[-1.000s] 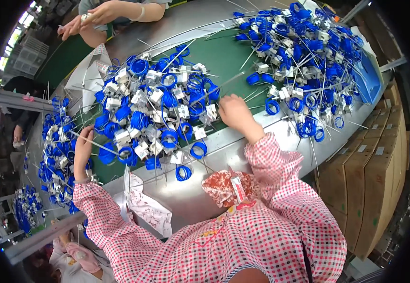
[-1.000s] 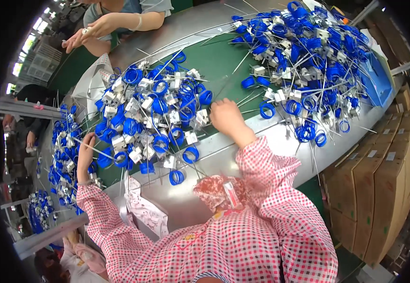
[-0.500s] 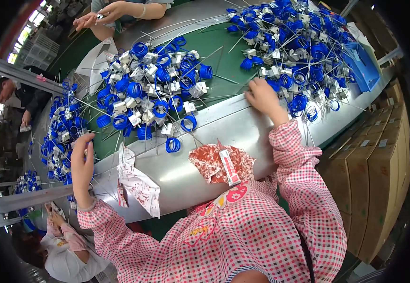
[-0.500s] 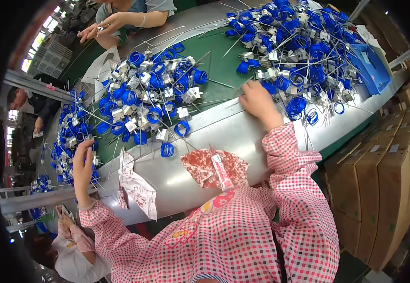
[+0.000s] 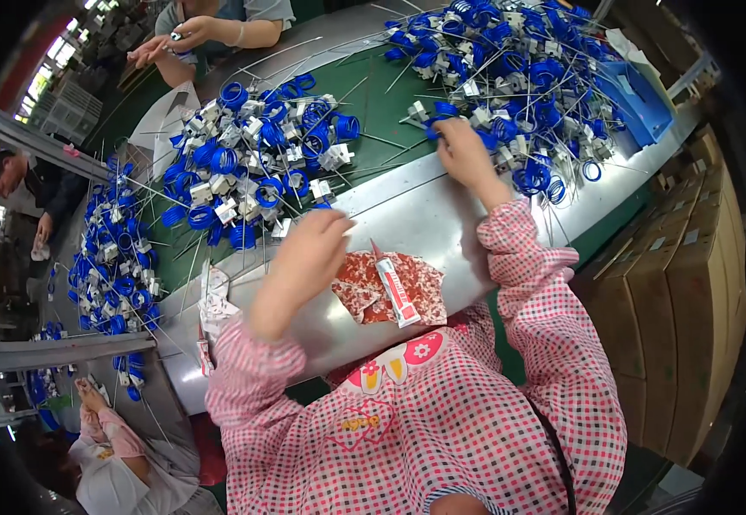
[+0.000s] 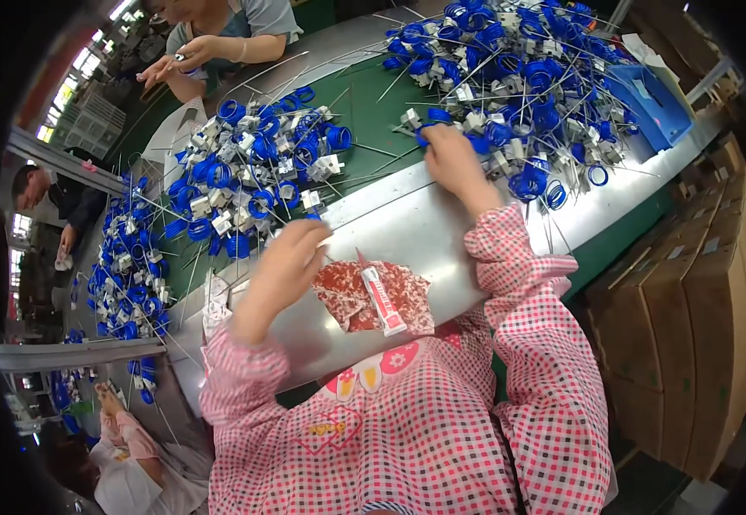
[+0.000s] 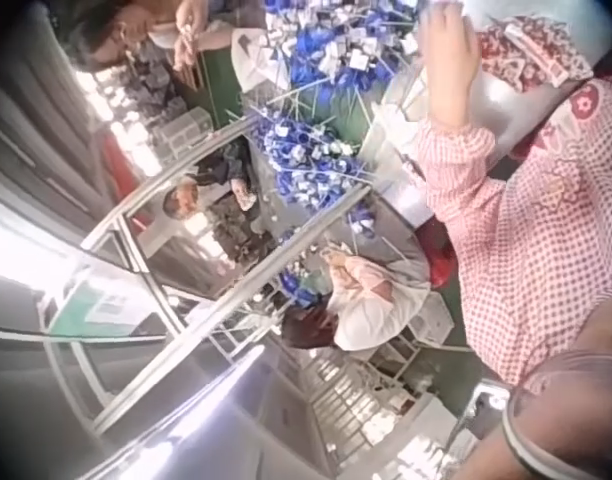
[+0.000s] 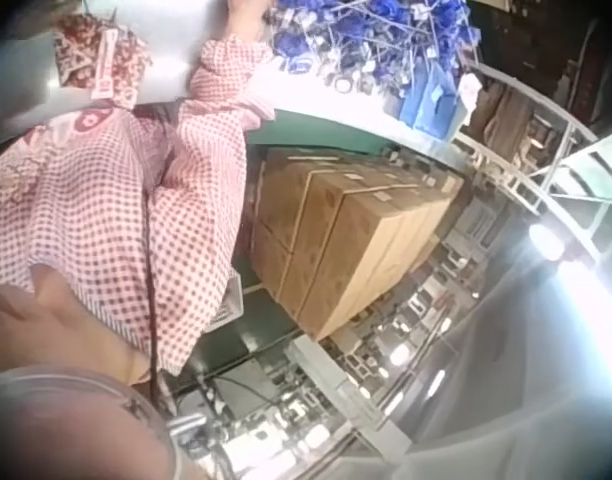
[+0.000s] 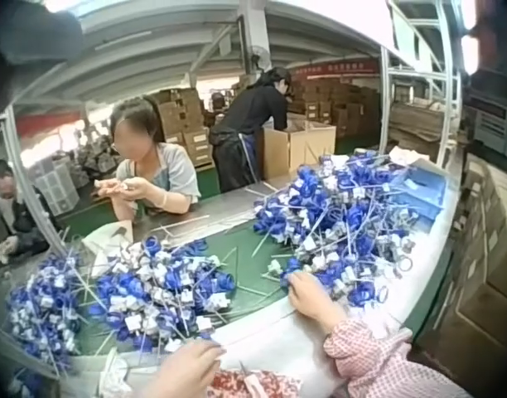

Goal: Applying sealant from a tube to small electrical components and assembling them on a production line.

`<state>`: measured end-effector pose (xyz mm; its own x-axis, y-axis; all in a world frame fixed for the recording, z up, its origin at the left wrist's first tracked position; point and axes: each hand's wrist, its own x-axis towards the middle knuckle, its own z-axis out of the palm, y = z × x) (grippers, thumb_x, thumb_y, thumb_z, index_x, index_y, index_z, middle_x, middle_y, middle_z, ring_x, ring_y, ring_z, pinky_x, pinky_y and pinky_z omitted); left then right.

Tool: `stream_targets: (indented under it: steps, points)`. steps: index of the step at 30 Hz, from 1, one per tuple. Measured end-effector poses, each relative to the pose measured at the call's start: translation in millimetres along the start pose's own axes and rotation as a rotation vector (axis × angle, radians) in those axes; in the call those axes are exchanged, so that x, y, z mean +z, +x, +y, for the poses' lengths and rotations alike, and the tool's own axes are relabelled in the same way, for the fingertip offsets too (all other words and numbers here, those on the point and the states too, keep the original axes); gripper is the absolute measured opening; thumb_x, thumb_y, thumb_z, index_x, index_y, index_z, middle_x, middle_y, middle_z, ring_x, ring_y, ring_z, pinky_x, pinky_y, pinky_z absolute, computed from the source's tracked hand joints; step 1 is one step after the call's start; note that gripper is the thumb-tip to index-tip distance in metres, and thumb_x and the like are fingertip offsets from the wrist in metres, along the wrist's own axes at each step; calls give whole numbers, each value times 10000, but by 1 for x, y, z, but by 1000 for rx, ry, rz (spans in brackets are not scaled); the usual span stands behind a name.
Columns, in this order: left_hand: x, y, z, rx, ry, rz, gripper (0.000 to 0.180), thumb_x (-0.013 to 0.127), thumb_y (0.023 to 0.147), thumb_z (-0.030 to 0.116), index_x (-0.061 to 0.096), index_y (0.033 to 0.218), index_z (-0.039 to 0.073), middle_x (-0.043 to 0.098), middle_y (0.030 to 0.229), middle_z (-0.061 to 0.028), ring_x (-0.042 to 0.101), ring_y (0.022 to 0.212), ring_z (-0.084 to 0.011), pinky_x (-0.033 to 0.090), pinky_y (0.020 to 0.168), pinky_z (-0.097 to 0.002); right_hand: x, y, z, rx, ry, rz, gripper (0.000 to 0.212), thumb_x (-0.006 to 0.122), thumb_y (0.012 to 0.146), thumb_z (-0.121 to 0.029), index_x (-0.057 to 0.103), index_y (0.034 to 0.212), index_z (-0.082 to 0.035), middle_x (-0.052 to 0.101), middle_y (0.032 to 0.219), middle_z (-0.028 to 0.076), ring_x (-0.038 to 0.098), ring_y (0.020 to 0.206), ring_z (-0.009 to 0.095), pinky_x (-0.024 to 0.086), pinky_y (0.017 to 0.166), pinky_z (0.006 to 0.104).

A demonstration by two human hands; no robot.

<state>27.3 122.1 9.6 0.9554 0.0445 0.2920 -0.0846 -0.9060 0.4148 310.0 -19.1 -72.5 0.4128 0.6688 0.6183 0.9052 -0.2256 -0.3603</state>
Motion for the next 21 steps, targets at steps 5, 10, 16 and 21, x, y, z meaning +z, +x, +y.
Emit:
stream_targets:
  steps: [5,10,16,21]
  points:
    - [87,67,-42,84,239,111,350,538,755,100,499,1098,42,491,1114,-170,473,1045,-330,405,870,-389,30,-2,-12,13,-255,-190,273,531,706,-88,556,976,-67,497,1041,112,440,1017,278,376,833,387]
    - [97,81,-52,-252,412,-222,366,492,746,77,485,1106,7,492,1093,-160,452,1069,-311,396,889,-371,34,10,29,-31,-460,-54,195,533,699,-120,600,877,-74,492,1016,98,437,1001,279,353,848,394]
    - [64,32,-47,16,190,154,362,466,715,-11,493,1076,-10,490,1097,-166,467,1043,-323,398,881,-374,7,0,-38,37,-70,44,367,529,706,-33,502,1071,-1,486,1073,162,445,1002,344,382,863,401]
    - [20,-3,-35,-58,90,306,295,491,696,-64,541,980,-2,537,994,-141,507,941,-307,431,796,-367,-31,-88,-122,-182,414,-741,357,566,679,-77,534,1034,-56,546,1020,100,528,908,287,441,751,382]
